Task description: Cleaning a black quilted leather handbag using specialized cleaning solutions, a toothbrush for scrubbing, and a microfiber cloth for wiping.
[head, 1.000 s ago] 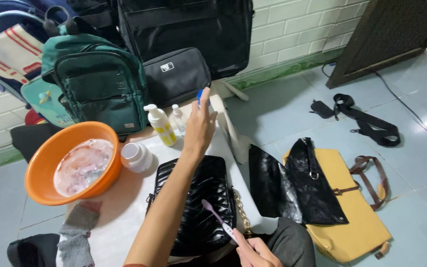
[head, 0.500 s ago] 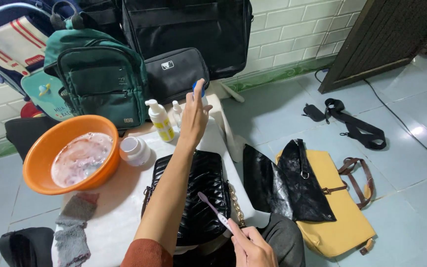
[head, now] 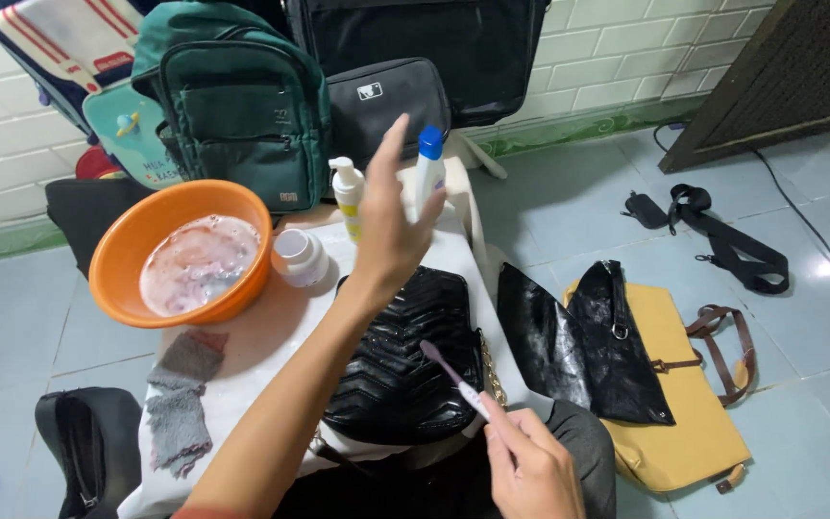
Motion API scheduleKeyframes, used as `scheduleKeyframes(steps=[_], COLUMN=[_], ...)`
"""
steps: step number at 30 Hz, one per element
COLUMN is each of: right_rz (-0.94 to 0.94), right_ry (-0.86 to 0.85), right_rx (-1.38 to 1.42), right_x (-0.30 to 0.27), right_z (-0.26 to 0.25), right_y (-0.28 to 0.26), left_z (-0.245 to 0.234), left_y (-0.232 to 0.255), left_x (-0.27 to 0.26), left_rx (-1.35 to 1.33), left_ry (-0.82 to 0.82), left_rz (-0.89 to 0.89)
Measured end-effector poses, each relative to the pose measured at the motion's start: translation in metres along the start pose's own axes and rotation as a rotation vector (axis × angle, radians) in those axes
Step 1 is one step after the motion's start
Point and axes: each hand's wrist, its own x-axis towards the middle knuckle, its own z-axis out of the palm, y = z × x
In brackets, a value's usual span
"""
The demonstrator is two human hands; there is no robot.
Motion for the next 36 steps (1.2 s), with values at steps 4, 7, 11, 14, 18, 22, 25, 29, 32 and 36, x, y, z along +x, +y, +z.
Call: scheduleKeyframes(steps=[4, 7, 11, 14, 18, 22, 25, 29, 32, 36], right_rz=[-0.01, -0.034, -0.159, -0.133, -0.019, -0.104, -0.141, -0.206, -0.112, -0.144], right_ry=[0.06, 0.031, -0.019, -0.145, -0.189, -0.003, -0.196, -0.272, -0.233, -0.322], right_rx=[-0.115, -0.125, -0.106, -0.303, -0.415, -0.552, -0.637, -0.432, -0.686, -0.564], right_x=[0.016, 0.027, 0.033, 0.036, 0.044, 0.066, 0.065, 0.062, 0.082, 0.079], right_z=[-0.011, -0.015, 0.01, 0.023, 0.016, 0.018, 0.039, 0.048, 0.047, 0.045], right_y=[-0.013, -0.048, -0.072, -0.068, -0.065, -0.066, -0.063, -0.068, -0.056, -0.063], left_z=[-0.089, -0.129, -0.137, -0.136, -0.132, -0.122, -0.121, -0.115, -0.109, -0.1], left_y=[0.031, 0.025, 0.002, 0.005, 0.007, 0.024, 0.031, 0.001, -0.018, -0.036], left_x=[-0.068, -0.127, -0.162, -0.159, -0.165, -0.171, -0.163, -0.154, -0.151, -0.152], left_rx=[0.118, 0.159, 0.16, 0.168, 0.18, 0.0, 0.071, 0.272, 0.249, 0.165], left_ry=[0.172, 0.056, -0.12, -0.198, -0.261, -0.266, -0.3, -0.322, -0.309, -0.319], left_rz=[-0.095, -0.558, -0.827, -0.896, -0.921, -1.056, -1.117, -1.002, -0.931, -0.949])
